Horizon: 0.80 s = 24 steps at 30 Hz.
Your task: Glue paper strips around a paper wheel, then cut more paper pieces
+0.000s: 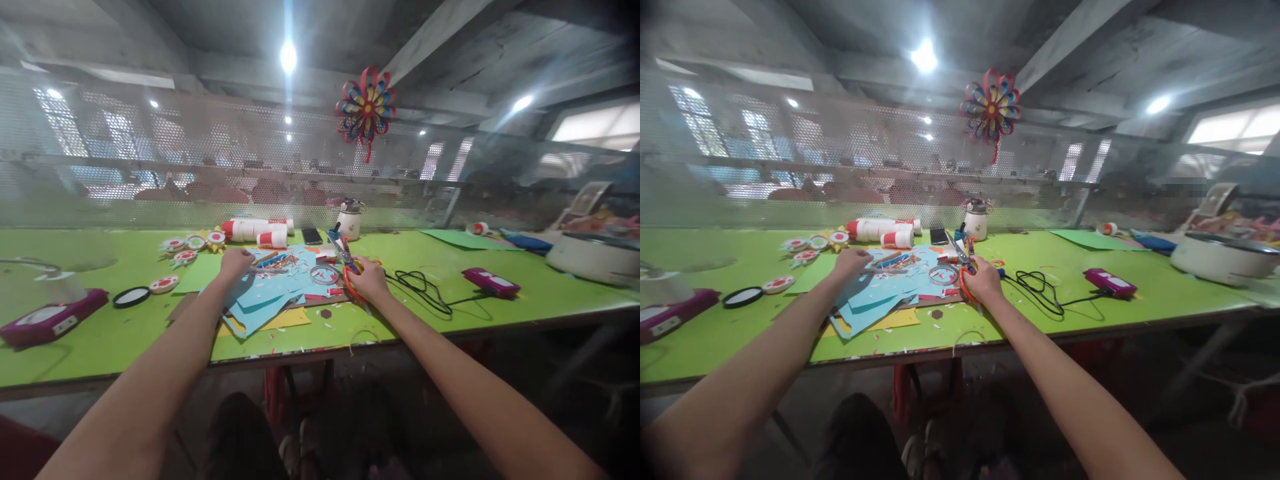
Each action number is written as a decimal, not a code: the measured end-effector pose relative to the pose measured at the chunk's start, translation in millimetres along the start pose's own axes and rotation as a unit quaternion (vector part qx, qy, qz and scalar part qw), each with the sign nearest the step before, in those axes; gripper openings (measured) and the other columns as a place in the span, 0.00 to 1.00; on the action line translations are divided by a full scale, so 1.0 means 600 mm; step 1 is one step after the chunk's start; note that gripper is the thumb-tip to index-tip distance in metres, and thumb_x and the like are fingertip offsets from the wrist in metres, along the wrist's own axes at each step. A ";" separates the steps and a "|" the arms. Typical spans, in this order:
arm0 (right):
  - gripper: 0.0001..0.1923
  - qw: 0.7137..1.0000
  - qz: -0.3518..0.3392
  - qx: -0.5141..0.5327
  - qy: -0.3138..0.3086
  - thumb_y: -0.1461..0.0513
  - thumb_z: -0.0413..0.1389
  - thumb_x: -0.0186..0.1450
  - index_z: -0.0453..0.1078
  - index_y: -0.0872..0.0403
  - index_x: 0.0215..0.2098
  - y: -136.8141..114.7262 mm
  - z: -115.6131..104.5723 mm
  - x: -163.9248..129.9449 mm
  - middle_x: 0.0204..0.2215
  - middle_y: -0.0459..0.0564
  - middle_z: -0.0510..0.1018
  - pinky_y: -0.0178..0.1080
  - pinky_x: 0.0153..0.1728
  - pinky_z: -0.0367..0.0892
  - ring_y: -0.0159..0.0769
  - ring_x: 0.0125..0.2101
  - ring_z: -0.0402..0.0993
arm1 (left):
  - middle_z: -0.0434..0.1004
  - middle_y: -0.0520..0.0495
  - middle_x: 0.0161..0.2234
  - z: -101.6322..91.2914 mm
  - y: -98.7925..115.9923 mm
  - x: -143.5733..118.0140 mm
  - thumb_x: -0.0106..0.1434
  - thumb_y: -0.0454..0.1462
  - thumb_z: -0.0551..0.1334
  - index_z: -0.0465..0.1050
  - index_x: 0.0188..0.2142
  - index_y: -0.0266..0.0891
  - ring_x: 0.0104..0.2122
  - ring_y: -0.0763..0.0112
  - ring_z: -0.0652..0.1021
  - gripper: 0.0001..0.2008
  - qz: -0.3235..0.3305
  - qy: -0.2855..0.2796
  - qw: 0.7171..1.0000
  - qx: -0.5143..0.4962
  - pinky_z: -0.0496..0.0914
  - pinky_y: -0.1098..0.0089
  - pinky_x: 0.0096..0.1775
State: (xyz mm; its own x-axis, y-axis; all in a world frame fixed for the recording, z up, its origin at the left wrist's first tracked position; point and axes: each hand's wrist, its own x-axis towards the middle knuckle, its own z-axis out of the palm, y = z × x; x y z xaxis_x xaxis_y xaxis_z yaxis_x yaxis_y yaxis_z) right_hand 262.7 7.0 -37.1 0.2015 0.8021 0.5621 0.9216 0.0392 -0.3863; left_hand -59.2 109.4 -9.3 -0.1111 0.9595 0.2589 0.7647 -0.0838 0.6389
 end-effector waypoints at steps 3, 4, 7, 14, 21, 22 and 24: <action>0.15 1.000 0.005 0.002 -0.004 0.59 0.54 0.68 0.67 0.54 0.52 -0.002 -0.003 0.000 0.49 0.53 0.73 0.47 0.42 0.72 0.40 0.43 0.74 | 0.71 0.43 0.50 -0.004 0.002 -0.003 0.64 0.41 0.60 0.68 0.51 0.38 0.45 0.60 0.75 0.17 0.007 0.006 1.000 0.013 0.72 0.57 0.44; 0.15 1.000 0.008 0.002 -0.005 0.59 0.54 0.68 0.67 0.54 0.52 -0.002 -0.003 0.000 0.49 0.53 0.73 0.47 0.42 0.72 0.40 0.43 0.74 | 0.71 0.43 0.50 -0.006 0.003 -0.004 0.64 0.41 0.60 0.68 0.51 0.37 0.45 0.60 0.75 0.17 0.012 0.008 1.000 0.016 0.72 0.57 0.43; 0.15 1.000 0.019 -0.001 -0.010 0.59 0.54 0.68 0.67 0.54 0.52 -0.002 -0.004 0.002 0.49 0.53 0.73 0.48 0.43 0.72 0.40 0.43 0.74 | 0.72 0.43 0.49 -0.010 0.011 -0.007 0.64 0.41 0.60 0.68 0.50 0.37 0.44 0.62 0.75 0.16 0.040 0.017 0.999 0.017 0.72 0.57 0.43; 0.16 0.998 0.046 -0.002 -0.036 0.59 0.55 0.68 0.67 0.55 0.52 0.001 -0.003 0.007 0.49 0.53 0.73 0.48 0.43 0.72 0.40 0.43 0.74 | 0.79 0.47 0.30 0.002 0.053 -0.035 0.57 0.37 0.62 0.78 0.38 0.33 0.33 0.64 0.77 0.12 0.173 -0.025 0.984 -0.030 0.69 0.69 0.35; 0.16 0.996 0.085 0.009 -0.010 0.59 0.55 0.68 0.67 0.55 0.52 0.003 -0.010 0.013 0.49 0.53 0.73 0.48 0.42 0.72 0.40 0.43 0.74 | 0.80 0.49 0.29 0.021 0.088 -0.086 0.54 0.37 0.61 0.79 0.32 0.37 0.30 0.69 0.77 0.09 0.314 -0.201 0.927 -0.041 0.68 0.71 0.34; 0.16 0.996 0.090 0.011 -0.003 0.58 0.55 0.68 0.66 0.55 0.53 0.003 -0.011 0.014 0.49 0.53 0.73 0.48 0.43 0.72 0.41 0.43 0.74 | 0.81 0.49 0.31 0.020 0.092 -0.093 0.54 0.38 0.61 0.79 0.32 0.38 0.32 0.68 0.77 0.09 0.333 -0.224 0.915 -0.037 0.69 0.71 0.36; 0.16 0.995 0.097 0.013 0.005 0.58 0.55 0.68 0.66 0.55 0.53 0.002 -0.015 0.014 0.49 0.53 0.73 0.48 0.43 0.71 0.41 0.44 0.74 | 0.81 0.47 0.33 0.019 0.100 -0.107 0.56 0.40 0.61 0.79 0.35 0.38 0.34 0.68 0.77 0.11 0.363 -0.256 0.896 -0.027 0.68 0.71 0.37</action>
State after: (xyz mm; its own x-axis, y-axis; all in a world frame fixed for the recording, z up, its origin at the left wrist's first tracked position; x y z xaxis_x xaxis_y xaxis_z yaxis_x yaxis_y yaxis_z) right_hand 268.7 8.8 -26.3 0.3787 0.7904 0.4816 0.8558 -0.1008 -0.5074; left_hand 0.8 46.1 4.2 0.7184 0.6437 0.2635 0.4848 -0.7351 0.4740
